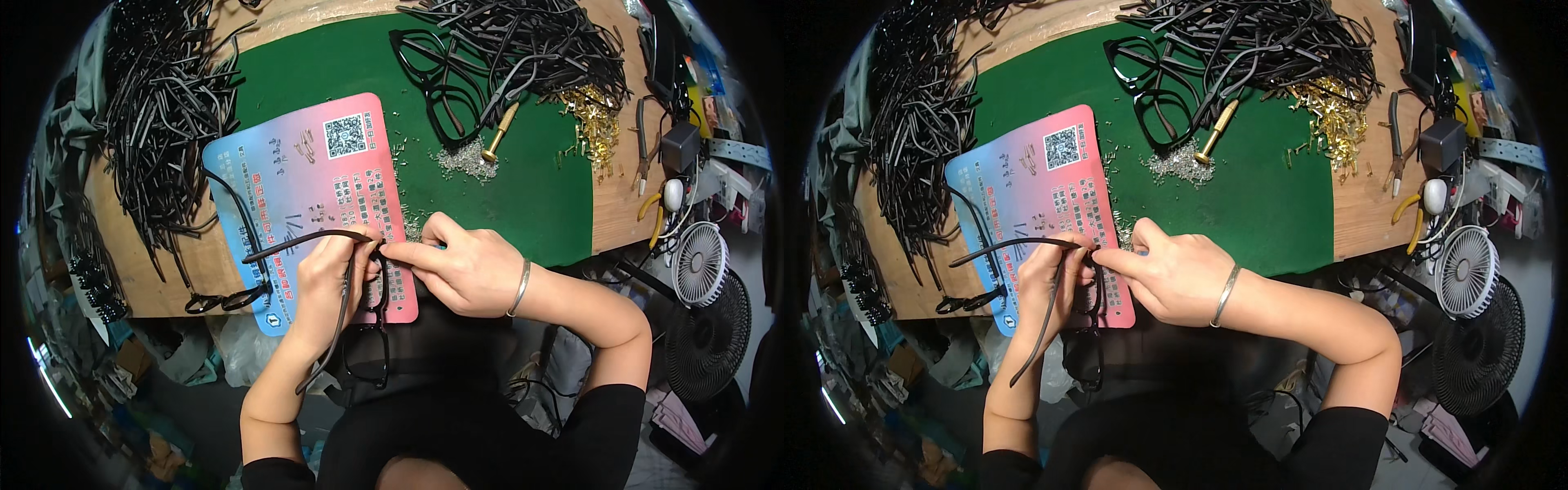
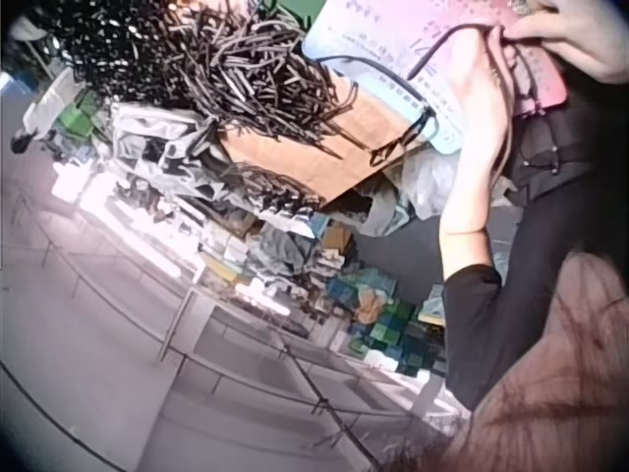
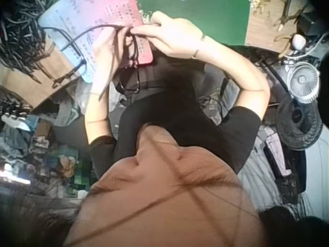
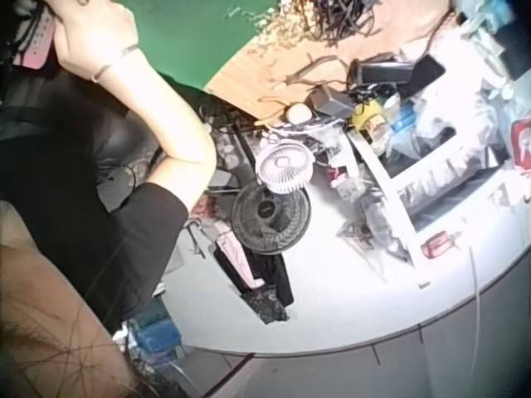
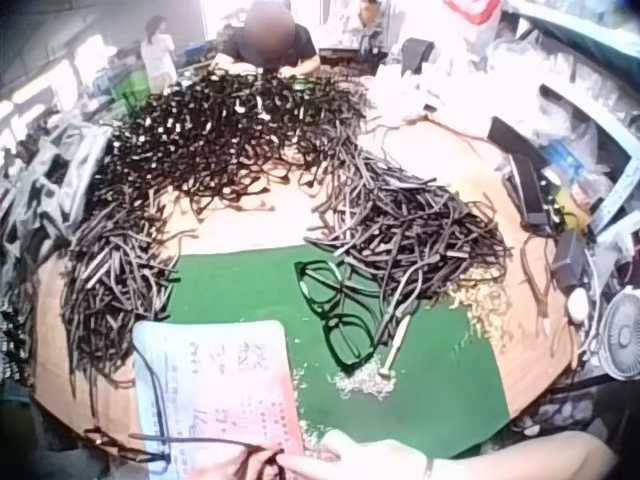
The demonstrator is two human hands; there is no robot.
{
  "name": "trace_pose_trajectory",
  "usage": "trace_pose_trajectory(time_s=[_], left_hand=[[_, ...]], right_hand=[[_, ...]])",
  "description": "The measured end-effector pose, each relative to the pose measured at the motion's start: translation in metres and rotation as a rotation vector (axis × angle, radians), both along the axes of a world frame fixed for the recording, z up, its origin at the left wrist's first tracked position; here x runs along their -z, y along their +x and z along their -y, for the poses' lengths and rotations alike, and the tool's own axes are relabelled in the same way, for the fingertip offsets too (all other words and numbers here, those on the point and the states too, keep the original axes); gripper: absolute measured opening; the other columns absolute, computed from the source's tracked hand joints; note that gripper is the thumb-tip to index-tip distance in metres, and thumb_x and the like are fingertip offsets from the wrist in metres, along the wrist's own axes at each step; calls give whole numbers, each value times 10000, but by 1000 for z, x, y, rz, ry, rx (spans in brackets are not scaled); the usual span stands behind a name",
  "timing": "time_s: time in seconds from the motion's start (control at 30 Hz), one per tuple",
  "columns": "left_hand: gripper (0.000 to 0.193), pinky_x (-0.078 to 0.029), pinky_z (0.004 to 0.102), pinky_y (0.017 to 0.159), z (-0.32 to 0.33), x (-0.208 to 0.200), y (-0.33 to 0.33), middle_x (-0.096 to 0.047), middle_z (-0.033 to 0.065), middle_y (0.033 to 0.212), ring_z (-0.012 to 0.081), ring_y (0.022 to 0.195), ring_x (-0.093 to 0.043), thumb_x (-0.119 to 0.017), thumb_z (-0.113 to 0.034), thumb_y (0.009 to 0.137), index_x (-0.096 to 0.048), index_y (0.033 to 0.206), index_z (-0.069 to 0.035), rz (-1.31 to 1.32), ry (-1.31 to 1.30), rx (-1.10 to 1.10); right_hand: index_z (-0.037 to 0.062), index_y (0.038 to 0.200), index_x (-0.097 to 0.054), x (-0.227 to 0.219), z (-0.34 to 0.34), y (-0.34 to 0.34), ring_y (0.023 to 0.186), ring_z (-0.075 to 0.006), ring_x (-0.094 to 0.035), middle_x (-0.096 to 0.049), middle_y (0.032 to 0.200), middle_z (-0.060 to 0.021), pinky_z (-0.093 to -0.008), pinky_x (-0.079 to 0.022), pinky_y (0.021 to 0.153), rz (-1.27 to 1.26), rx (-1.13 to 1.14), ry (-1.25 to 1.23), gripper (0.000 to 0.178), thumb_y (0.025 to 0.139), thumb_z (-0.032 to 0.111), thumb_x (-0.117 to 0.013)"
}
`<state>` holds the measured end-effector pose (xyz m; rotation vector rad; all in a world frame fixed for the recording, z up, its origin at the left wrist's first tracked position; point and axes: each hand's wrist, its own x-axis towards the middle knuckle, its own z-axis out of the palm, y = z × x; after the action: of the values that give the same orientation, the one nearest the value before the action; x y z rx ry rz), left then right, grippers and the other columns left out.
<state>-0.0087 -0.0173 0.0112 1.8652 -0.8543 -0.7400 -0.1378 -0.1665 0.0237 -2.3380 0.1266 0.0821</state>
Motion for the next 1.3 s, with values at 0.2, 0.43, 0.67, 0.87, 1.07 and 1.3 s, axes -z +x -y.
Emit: trace_pose_trajectory(time_s=[0.2, 0.43, 0.67, 0.87, 1.07, 1.3], left_hand=[[95, -494, 226, 536, -1, 2, -4, -597, 85, 770, 105, 580, -597, -565, 20, 862, -588, 953, 9, 57, 9, -23], [106, -490, 237, 516, 0, 6, -5, -608, 93, 763, 125, 556, -592, -577, 27, 845, -589, 947, -1, 165, -50, -12], [107, -480, 251, 488, 1, 10, -8, -592, 90, 720, 132, 533, -609, -581, 37, 830, -589, 924, -14, 188, -58, -66], [94, -476, 249, 484, 1, 10, -9, -583, 88, 707, 126, 524, -603, -575, 34, 835, -587, 918, -10, 222, -58, -62], [92, -480, 246, 488, 4, 8, -11, -591, 88, 706, 124, 520, -603, -567, 34, 843, -594, 920, -9, 196, -47, -86], [133, -468, 283, 531, 23, 3, 11, -606, 122, 762, 163, 582, -578, -570, 33, 850, -588, 980, 52, 477, -148, -190]], right_hand=[[135, 1152, -538, 2, 1, 3, 581, -317, -586, -483, 867, -164, -398, -527, 554, -25, -17, 57, 334, 819, 144, -522], [105, 1076, -518, 0, 19, 15, 528, -261, -589, -496, 820, -126, -378, -490, 439, 133, -251, -291, 351, 737, 161, -589], [65, 1112, -539, 5, 23, 20, 547, -210, -574, -488, 794, -82, -337, -462, 413, 150, -292, -271, 367, 760, 153, -598], [60, 1109, -539, 5, 22, 22, 556, -212, -576, -491, 796, -83, -339, -465, 416, 137, -291, -249, 360, 763, 144, -593], [59, 1021, -515, 10, 19, 19, 526, -231, -581, -479, 813, -117, -349, -489, 429, 204, -260, -314, 322, 723, 154, -593], [85, 1152, -514, -12, 25, 0, 554, -207, -584, -468, 840, -104, -307, -489, 459, 136, -40, -280, 392, 779, 170, -601]])
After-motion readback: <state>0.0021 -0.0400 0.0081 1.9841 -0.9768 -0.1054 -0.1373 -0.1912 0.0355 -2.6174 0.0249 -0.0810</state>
